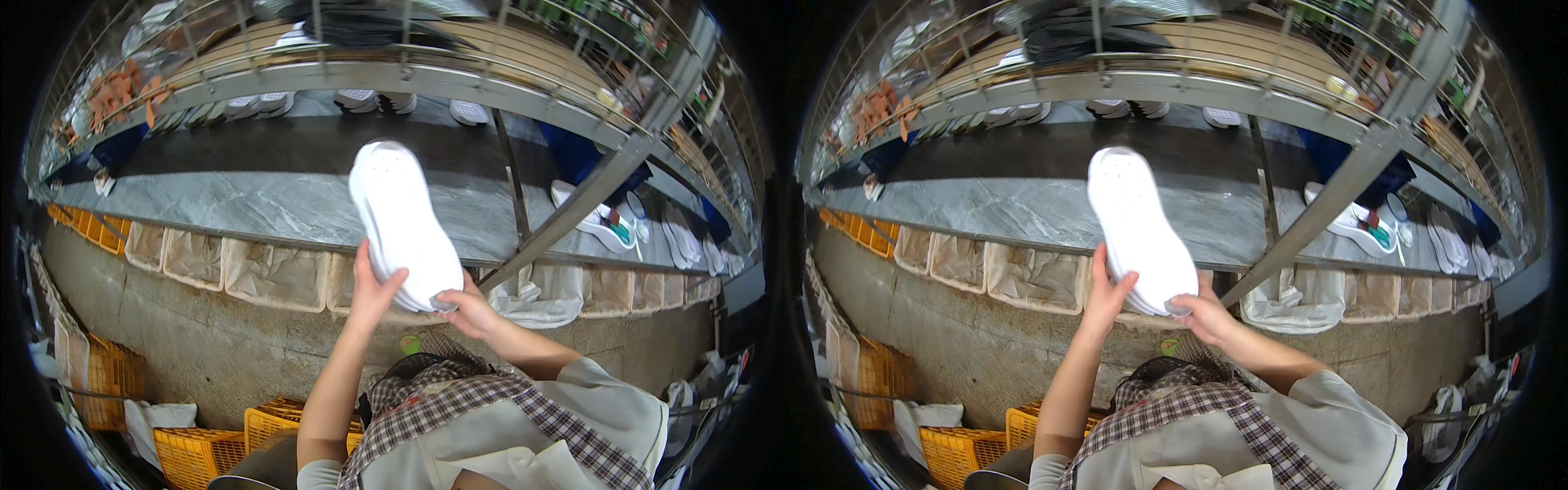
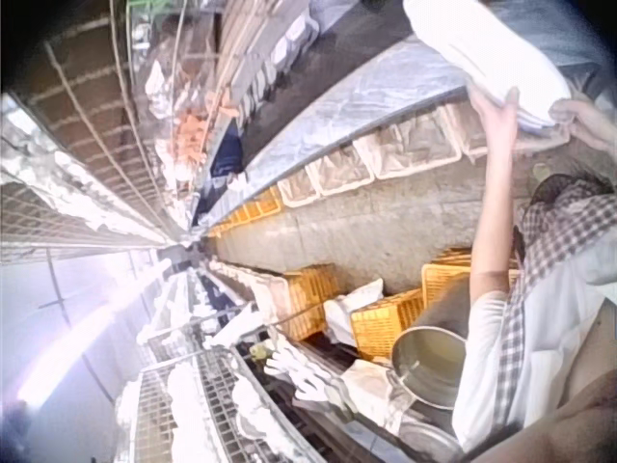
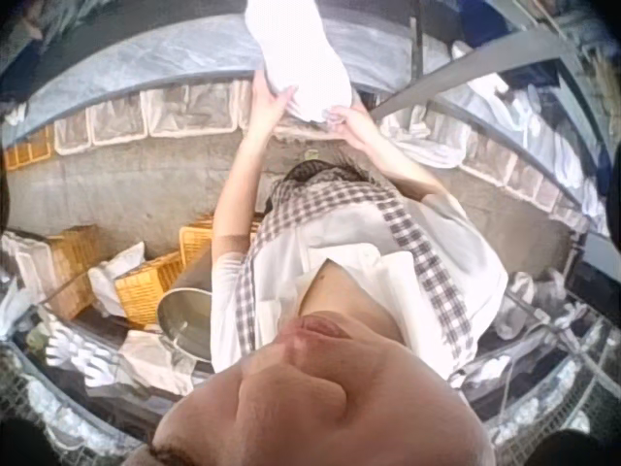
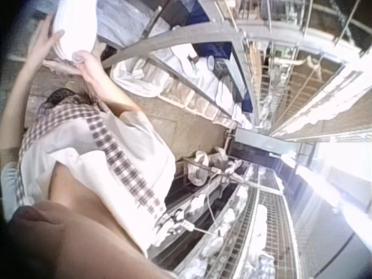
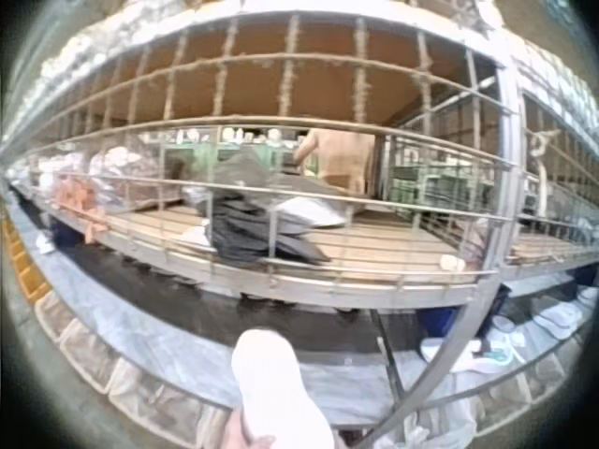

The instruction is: The person repeatedly picks up white slipper uppers from a metal table, turns them over to view the sole and upper, and places them into a large white sack. The person also moves a yellow basket and a metal bucket during the process.

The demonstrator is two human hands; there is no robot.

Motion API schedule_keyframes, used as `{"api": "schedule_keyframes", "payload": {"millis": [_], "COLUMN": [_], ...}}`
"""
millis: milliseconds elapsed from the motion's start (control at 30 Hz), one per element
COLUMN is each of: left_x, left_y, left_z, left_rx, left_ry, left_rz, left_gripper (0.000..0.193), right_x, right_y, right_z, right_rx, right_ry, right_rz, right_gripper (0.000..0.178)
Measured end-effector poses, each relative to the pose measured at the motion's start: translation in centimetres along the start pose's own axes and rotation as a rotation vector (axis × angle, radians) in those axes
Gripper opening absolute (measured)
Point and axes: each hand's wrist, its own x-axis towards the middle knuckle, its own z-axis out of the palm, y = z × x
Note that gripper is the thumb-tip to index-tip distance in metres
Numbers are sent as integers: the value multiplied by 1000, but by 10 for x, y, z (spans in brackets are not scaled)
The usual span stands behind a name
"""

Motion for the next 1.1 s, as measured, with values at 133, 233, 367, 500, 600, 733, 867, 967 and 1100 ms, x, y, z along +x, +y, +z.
{"api": "schedule_keyframes", "payload": {"millis": [133,233,367,500,600,733,867,967,1100], "left_x": [26,24,16,15,16,9,-16,-52,-81], "left_y": [7,10,18,23,24,21,17,11,2], "left_z": [9,11,14,14,14,12,-3,-13,-36], "left_rx": [-177,-240,-356,-385,-342,-456,-691,-837,-873], "left_ry": [36,21,54,70,63,47,78,187,140], "left_rz": [-33,-114,-111,-99,-110,-127,-197,-302,-129], "left_gripper": [74,72,73,71,68,67,68,69,64], "right_x": [-3,4,12,27,39,49,44,41,39], "right_y": [15,15,6,3,5,2,-8,-9,8], "right_z": [-4,-5,-9,-16,-20,-20,-9,6,29], "right_rx": [-72,53,211,312,299,362,196,143,58], "right_ry": [-165,-99,-68,-56,-69,-204,-321,-458,-440], "right_rz": [-35,18,28,148,162,237,202,217,424], "right_gripper": [79,56,63,63,61,55,52,56,69]}}
